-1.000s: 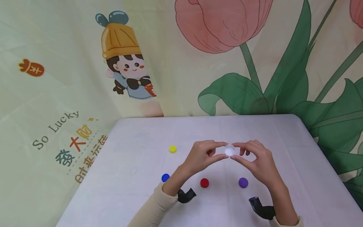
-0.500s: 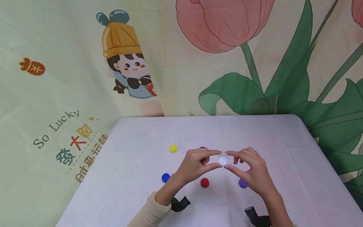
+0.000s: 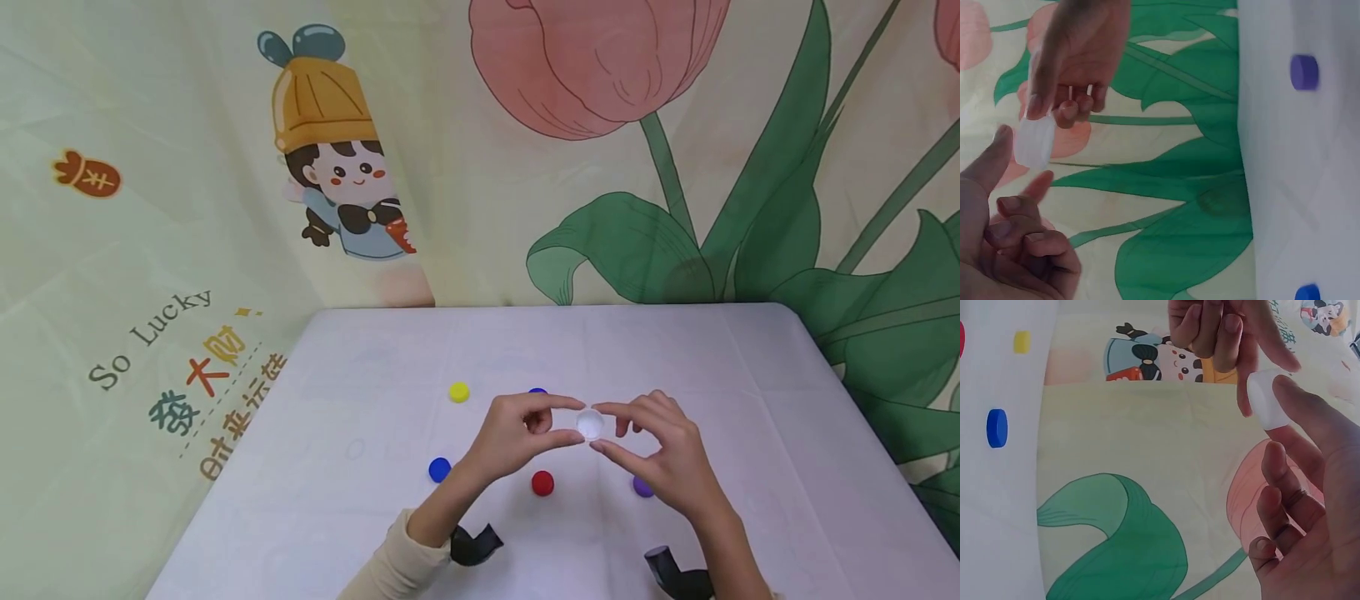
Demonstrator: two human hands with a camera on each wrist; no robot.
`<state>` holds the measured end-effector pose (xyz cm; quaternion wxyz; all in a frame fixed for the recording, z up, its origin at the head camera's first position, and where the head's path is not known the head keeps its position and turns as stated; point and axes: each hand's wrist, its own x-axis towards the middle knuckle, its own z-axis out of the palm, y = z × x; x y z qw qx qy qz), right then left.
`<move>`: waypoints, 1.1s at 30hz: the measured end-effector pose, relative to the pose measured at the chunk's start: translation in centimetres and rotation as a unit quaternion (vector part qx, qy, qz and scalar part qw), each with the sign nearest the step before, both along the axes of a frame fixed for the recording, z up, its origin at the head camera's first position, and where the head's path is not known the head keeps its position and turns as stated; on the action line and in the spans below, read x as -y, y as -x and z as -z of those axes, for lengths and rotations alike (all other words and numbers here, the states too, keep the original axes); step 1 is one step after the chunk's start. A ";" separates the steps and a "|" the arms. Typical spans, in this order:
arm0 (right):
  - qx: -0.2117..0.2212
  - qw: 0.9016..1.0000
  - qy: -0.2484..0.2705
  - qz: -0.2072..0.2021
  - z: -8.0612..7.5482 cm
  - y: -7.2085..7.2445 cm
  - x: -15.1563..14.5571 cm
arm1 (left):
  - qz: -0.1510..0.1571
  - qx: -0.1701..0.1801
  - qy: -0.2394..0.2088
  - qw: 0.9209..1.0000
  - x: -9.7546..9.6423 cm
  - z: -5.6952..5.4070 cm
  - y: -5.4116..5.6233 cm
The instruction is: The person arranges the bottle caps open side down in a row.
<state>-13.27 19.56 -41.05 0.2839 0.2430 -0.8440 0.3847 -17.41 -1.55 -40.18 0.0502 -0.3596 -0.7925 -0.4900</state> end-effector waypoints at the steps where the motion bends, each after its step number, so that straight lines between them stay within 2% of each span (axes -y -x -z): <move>1: -0.001 1.000 0.001 -0.001 0.1 0.0 0.0 | -0.003 0.036 -0.008 0.999 0.0 0.0 0.0; 3: -0.003 1.000 0.002 -0.002 0.2 0.0 0.0 | -0.010 0.107 -0.018 0.994 -0.1 -0.1 0.0; 5: -0.002 1.000 0.001 -0.001 0.3 0.0 0.0 | -0.011 0.172 -0.025 0.985 -0.1 -0.1 0.0; 8: -0.002 1.000 -0.001 0.000 0.4 0.0 0.0 | -0.003 0.241 -0.032 0.970 -0.1 -0.1 0.1; 11: -0.003 1.000 0.000 -0.005 0.5 0.0 0.0 | 0.001 0.276 -0.033 0.960 -0.1 -0.1 0.1; 15: -0.006 1.000 0.002 -0.012 0.6 0.0 0.0 | -0.002 0.290 -0.032 0.956 -0.1 -0.1 0.1; 20: 0.000 1.000 0.002 -0.013 0.7 0.1 0.0 | -0.008 0.286 -0.039 0.957 -0.3 0.2 0.2; 24: 0.004 1.000 0.001 -0.009 0.9 0.2 0.0 | -0.018 0.260 -0.040 0.965 -0.3 0.4 0.2; 28: 0.018 1.000 0.003 -0.002 1.2 0.3 -0.1 | -0.031 0.199 -0.039 0.979 -0.2 0.6 0.2; 33: 0.036 0.999 0.015 0.011 1.6 0.4 -0.1 | -0.031 0.093 -0.045 0.994 -0.2 1.0 0.3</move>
